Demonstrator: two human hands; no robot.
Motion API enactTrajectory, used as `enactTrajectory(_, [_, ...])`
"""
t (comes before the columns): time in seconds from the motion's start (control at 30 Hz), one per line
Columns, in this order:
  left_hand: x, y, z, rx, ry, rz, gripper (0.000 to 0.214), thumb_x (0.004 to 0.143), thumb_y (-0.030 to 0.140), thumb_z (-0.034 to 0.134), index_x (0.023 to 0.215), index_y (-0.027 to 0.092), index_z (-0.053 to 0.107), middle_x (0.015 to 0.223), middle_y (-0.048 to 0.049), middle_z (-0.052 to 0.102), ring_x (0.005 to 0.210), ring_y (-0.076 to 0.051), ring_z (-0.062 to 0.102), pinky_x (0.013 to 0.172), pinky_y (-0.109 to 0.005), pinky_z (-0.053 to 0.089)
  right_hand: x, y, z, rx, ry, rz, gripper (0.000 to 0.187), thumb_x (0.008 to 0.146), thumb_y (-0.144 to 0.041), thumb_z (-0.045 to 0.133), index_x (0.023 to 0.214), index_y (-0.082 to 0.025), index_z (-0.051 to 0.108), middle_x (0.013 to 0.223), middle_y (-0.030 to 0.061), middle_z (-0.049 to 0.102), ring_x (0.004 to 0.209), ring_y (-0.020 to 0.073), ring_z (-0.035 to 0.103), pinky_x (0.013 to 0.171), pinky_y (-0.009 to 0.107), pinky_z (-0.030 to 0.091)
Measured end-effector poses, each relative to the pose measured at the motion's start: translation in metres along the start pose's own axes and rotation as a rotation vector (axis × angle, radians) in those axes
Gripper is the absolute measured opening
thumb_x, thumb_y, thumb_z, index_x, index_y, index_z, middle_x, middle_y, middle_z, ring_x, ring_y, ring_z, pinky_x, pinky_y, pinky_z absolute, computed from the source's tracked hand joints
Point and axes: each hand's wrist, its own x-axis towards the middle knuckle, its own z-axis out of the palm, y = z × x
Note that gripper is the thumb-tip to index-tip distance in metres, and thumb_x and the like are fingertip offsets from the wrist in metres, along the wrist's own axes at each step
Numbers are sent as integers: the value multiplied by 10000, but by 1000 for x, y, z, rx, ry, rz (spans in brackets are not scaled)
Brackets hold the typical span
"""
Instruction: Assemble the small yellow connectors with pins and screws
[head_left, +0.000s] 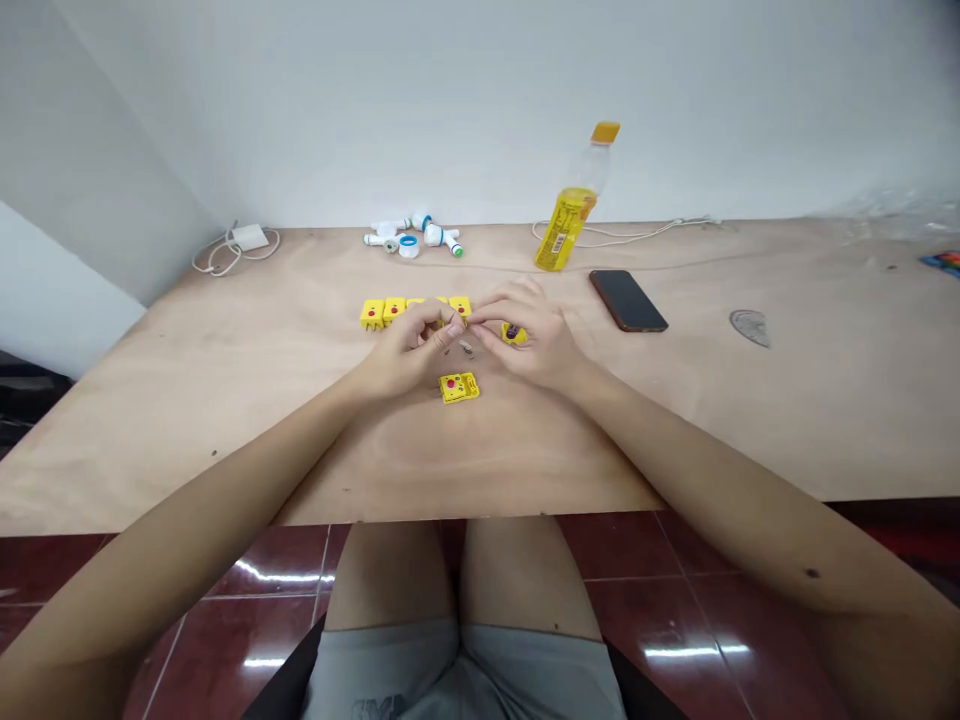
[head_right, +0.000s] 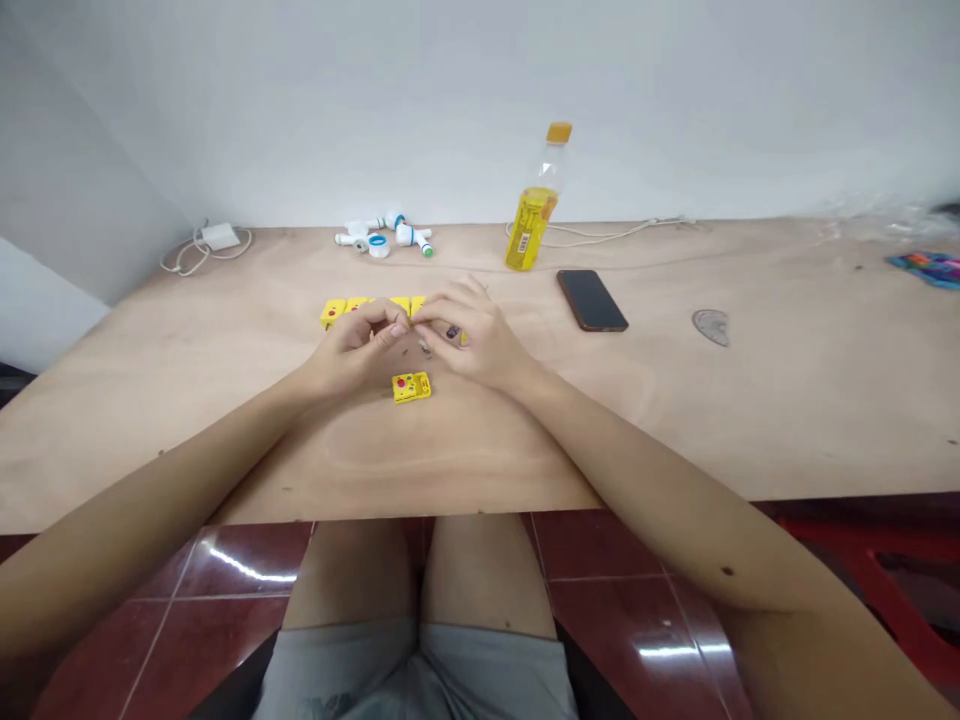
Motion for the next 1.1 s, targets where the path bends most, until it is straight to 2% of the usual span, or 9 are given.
enactTrajectory(0.1, [0, 3, 4, -104, 3, -58, 464, 1111, 656, 647, 987, 210, 687, 963, -47, 680, 881, -192, 601, 806, -348, 456, 0, -3, 0, 6, -13, -8, 60, 1093, -293, 718, 1115, -286, 773, 1061, 49, 833, 933, 263, 740, 935, 508, 568])
enactTrajectory(0.27, [0, 4, 4, -82, 0, -59, 471, 1100, 666, 662, 1012, 208, 727, 951, -49, 690, 865, -188, 584, 785, -339, 438, 0, -2, 3, 36, 17, -46, 82, 1107, -294, 711, 1155, -285, 776, 1060, 46, 818, 945, 254, 722, 945, 486, 558])
enactTrajectory(0.6, [-2, 5, 4, -77, -13, -128, 542, 1067, 728, 669, 932, 204, 714, 867, -38, 661, 785, -181, 571, 723, -336, 424, 1, -11, 2, 24, -70, 78, 103, 1115, -320, 654, 1071, -280, 738, 1037, 68, 800, 968, 284, 713, 979, 524, 556])
enactTrajectory(0.73, [-4, 8, 7, -131, 5, -158, 547, 1044, 730, 709, 931, 196, 747, 877, -46, 703, 800, -180, 618, 732, -327, 452, 2, -12, 4, 36, -48, 55, 82, 1094, -289, 661, 1040, -271, 720, 1003, 64, 791, 937, 273, 716, 971, 515, 566])
enactTrajectory(0.9, [-4, 13, 9, -241, 54, -174, 523, 1002, 706, 788, 960, 186, 811, 907, -61, 759, 824, -182, 662, 770, -329, 504, 3, -13, 6, 59, 72, -37, 69, 1080, -251, 694, 1088, -275, 758, 1021, 60, 814, 928, 262, 738, 902, 479, 572])
enactTrajectory(1.1, [-1, 15, 10, -227, 102, -190, 563, 954, 748, 815, 893, 189, 783, 849, -52, 729, 778, -179, 627, 730, -333, 476, 4, -17, 5, 60, 59, 79, 94, 1072, -316, 694, 1026, -279, 767, 984, 64, 820, 899, 274, 740, 914, 516, 584])
